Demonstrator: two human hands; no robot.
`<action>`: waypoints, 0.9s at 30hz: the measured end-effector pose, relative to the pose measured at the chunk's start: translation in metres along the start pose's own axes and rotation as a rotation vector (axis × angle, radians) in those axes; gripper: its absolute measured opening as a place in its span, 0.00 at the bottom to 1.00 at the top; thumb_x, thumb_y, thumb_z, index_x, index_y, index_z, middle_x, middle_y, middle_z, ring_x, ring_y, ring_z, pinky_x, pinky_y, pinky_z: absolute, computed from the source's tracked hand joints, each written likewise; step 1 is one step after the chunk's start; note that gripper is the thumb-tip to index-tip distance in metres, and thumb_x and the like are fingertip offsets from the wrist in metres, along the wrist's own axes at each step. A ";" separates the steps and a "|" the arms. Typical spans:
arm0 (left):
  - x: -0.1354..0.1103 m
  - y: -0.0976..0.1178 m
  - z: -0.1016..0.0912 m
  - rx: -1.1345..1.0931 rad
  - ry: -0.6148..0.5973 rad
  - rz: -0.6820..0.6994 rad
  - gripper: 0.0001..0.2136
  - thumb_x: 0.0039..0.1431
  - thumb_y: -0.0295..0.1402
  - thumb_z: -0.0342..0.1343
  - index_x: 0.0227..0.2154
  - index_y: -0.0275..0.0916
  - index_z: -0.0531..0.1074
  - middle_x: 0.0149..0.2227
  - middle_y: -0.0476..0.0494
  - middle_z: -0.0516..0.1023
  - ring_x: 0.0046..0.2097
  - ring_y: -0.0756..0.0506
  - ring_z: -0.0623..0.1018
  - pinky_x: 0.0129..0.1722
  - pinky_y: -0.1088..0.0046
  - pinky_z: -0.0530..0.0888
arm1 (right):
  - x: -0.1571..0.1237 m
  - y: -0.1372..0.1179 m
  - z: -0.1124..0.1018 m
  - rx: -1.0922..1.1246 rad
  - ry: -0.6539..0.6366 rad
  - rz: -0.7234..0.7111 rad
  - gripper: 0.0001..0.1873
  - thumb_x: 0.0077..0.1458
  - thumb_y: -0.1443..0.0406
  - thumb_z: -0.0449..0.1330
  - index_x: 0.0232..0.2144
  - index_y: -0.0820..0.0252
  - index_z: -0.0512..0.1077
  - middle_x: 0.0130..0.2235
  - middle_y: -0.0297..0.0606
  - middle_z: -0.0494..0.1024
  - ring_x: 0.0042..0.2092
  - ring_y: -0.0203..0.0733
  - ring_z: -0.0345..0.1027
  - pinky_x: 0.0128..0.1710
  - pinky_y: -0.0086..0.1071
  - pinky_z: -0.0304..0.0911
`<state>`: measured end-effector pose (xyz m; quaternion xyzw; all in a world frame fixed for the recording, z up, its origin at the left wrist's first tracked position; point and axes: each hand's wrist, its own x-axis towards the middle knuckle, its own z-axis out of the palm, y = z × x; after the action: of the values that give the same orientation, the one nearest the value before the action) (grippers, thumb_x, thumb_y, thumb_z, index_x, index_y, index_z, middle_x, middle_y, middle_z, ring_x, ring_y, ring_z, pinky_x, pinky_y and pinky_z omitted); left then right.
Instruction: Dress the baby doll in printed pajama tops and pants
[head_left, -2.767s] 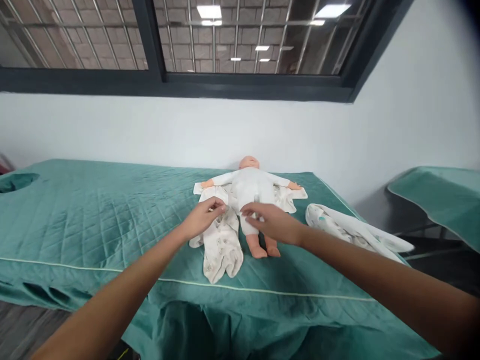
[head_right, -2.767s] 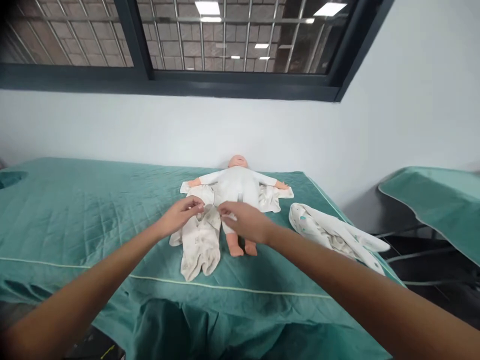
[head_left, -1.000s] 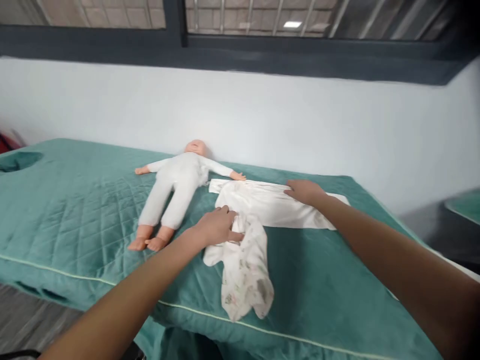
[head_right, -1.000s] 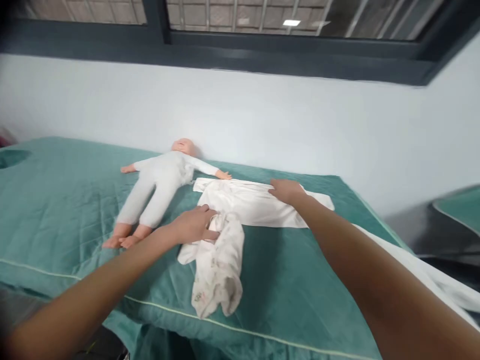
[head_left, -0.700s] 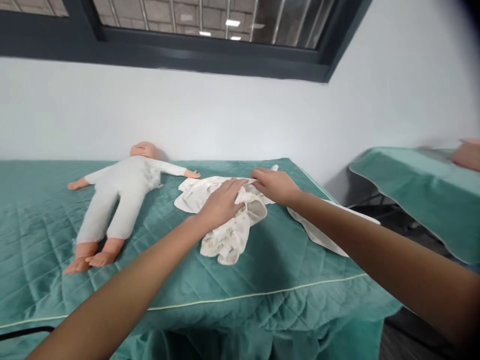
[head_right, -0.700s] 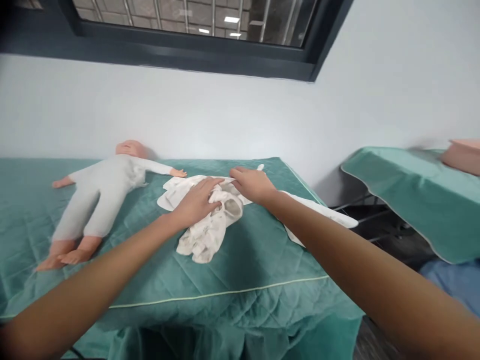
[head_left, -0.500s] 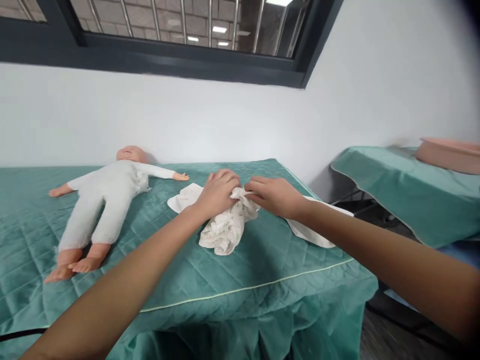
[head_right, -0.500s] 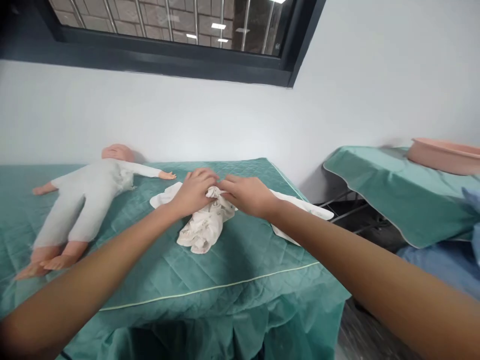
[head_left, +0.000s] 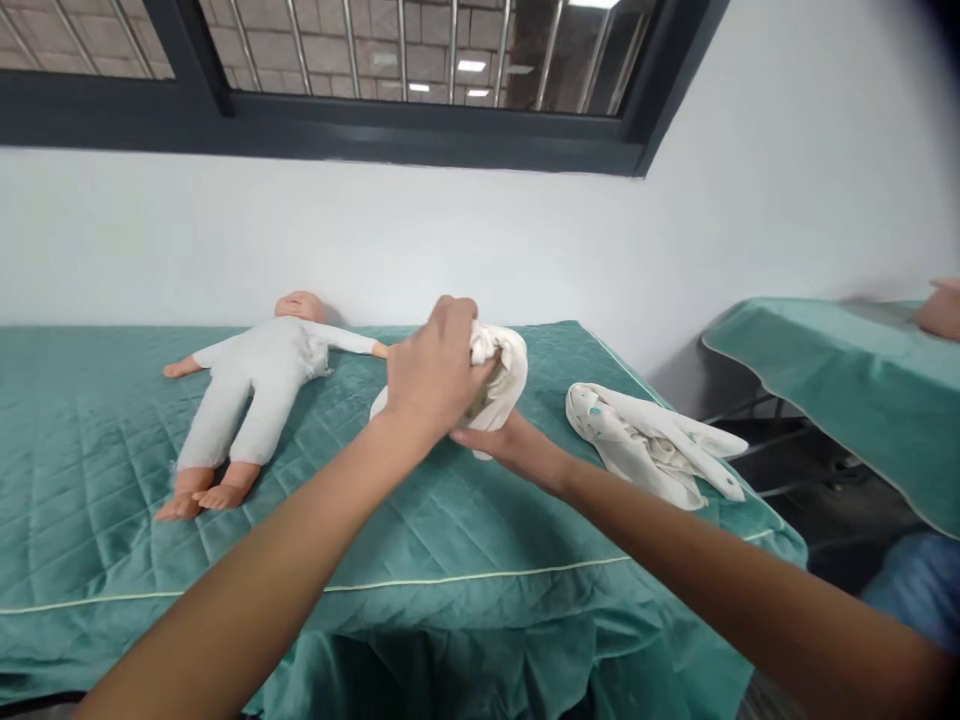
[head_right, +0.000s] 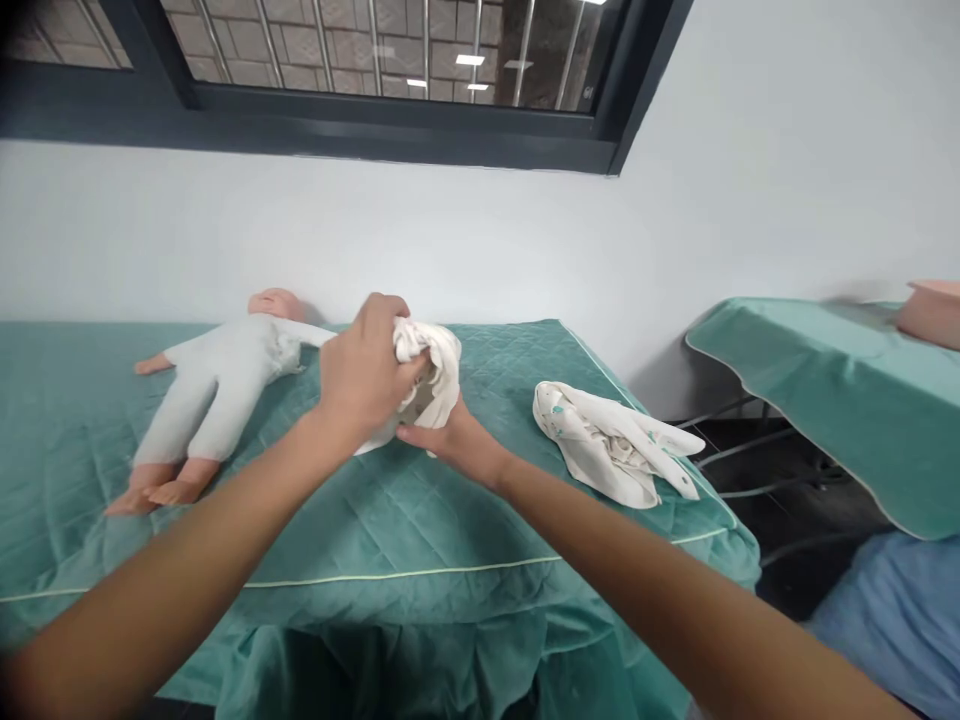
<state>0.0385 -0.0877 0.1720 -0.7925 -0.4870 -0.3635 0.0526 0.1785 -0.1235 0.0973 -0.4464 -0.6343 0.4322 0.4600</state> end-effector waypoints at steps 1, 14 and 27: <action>-0.004 0.005 -0.002 -0.062 -0.046 0.005 0.13 0.62 0.38 0.54 0.48 0.42 0.67 0.50 0.41 0.73 0.44 0.42 0.78 0.37 0.68 0.71 | 0.002 0.002 0.009 0.072 0.007 -0.002 0.36 0.50 0.51 0.68 0.59 0.52 0.67 0.54 0.40 0.76 0.59 0.52 0.66 0.61 0.46 0.62; -0.031 -0.048 0.031 -0.830 -0.584 0.045 0.44 0.49 0.40 0.69 0.67 0.47 0.53 0.68 0.38 0.59 0.66 0.37 0.65 0.64 0.57 0.68 | -0.007 -0.009 -0.009 0.257 0.006 0.255 0.26 0.56 0.48 0.60 0.54 0.49 0.73 0.48 0.40 0.82 0.55 0.55 0.71 0.53 0.47 0.67; -0.066 -0.089 0.071 -0.630 -0.138 -0.316 0.23 0.49 0.27 0.60 0.50 0.41 0.69 0.53 0.42 0.77 0.54 0.40 0.76 0.56 0.59 0.72 | -0.013 0.058 -0.045 0.161 0.032 0.413 0.23 0.49 0.52 0.69 0.45 0.56 0.77 0.47 0.43 0.80 0.44 0.46 0.76 0.46 0.41 0.72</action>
<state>-0.0139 -0.0589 0.0547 -0.7074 -0.4701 -0.4449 -0.2840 0.2339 -0.1168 0.0478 -0.5356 -0.4856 0.5591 0.4058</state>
